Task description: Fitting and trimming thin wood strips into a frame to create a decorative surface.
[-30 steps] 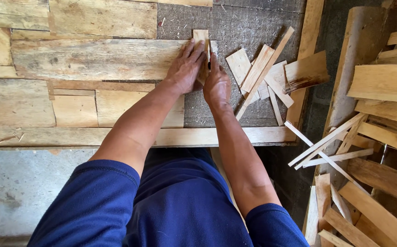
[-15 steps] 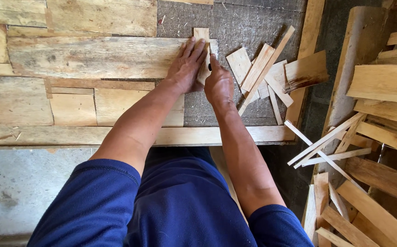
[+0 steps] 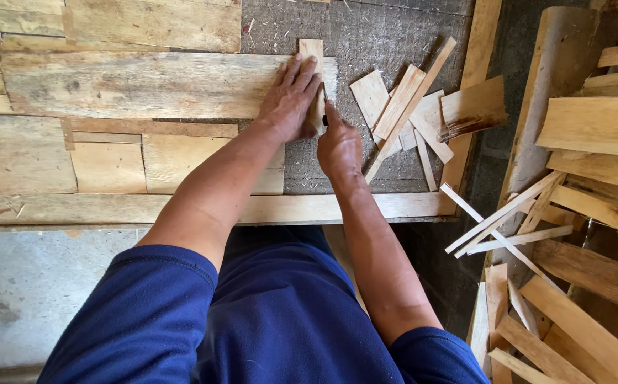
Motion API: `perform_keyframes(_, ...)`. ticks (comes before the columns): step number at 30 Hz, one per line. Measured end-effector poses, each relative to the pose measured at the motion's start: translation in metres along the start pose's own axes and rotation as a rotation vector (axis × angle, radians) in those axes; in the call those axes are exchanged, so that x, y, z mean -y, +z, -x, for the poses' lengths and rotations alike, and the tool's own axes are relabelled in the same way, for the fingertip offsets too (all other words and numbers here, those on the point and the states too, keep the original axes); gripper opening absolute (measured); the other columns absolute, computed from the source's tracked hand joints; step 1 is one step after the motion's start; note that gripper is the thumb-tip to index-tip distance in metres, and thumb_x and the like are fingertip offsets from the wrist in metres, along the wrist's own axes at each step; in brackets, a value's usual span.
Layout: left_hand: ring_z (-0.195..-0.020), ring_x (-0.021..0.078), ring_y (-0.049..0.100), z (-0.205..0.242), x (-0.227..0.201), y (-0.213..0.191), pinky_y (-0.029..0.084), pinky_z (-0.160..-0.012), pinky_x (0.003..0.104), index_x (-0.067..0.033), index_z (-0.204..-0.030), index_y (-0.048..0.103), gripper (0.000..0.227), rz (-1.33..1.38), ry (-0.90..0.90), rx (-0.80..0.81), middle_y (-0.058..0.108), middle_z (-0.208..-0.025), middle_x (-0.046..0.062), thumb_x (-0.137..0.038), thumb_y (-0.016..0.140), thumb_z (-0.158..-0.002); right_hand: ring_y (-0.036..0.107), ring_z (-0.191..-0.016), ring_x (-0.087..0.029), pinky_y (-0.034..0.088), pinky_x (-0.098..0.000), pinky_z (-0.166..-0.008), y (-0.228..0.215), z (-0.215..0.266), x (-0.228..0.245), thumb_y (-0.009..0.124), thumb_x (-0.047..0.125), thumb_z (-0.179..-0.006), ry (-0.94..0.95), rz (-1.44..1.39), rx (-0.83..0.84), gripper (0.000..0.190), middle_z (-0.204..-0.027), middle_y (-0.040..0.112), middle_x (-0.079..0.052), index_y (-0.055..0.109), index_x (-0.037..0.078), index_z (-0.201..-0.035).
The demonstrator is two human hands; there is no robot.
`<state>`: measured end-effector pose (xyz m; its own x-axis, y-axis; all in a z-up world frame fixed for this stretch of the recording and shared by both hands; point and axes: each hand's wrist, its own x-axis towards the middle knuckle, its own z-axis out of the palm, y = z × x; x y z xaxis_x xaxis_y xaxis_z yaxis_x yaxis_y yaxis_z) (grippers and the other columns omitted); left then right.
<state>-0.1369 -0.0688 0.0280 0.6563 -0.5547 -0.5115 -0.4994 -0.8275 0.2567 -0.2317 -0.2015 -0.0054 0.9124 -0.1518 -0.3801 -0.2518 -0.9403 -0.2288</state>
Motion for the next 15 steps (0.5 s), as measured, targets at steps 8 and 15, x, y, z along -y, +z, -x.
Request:
perform_keyframes(8, -0.157, 0.0383, 0.001, -0.033, 0.012, 0.046, 0.001, -0.127, 0.048, -0.011, -0.165, 0.019, 0.105, -0.189, 0.026, -0.095, 0.001, -0.172, 0.016, -0.011, 0.077, -0.078, 0.052, -0.044, -0.011, 0.046, -0.0261, -0.032, 0.011, 0.02, -0.004, 0.047, -0.005, -0.092, 0.002, -0.019, -0.012, 0.065, -0.108, 0.076, -0.017, 0.042, 0.015, -0.154)
perform_keyframes(15, -0.157, 0.0436, 0.004, -0.032, 0.011, 0.047, 0.002, -0.128, 0.051, -0.0048, -0.16, 0.023, 0.083, -0.021, 0.073, -0.189, 0.006, -0.17, 0.021, -0.035, 0.064, -0.094, 0.074, -0.065, -0.029, 0.061, -0.0388, -0.05, -0.008, 0.044, 0.01, 0.051, -0.001, -0.094, 0.067, -0.151, 0.001, 0.062, -0.106, 0.074, -0.022, 0.048, 0.017, -0.152)
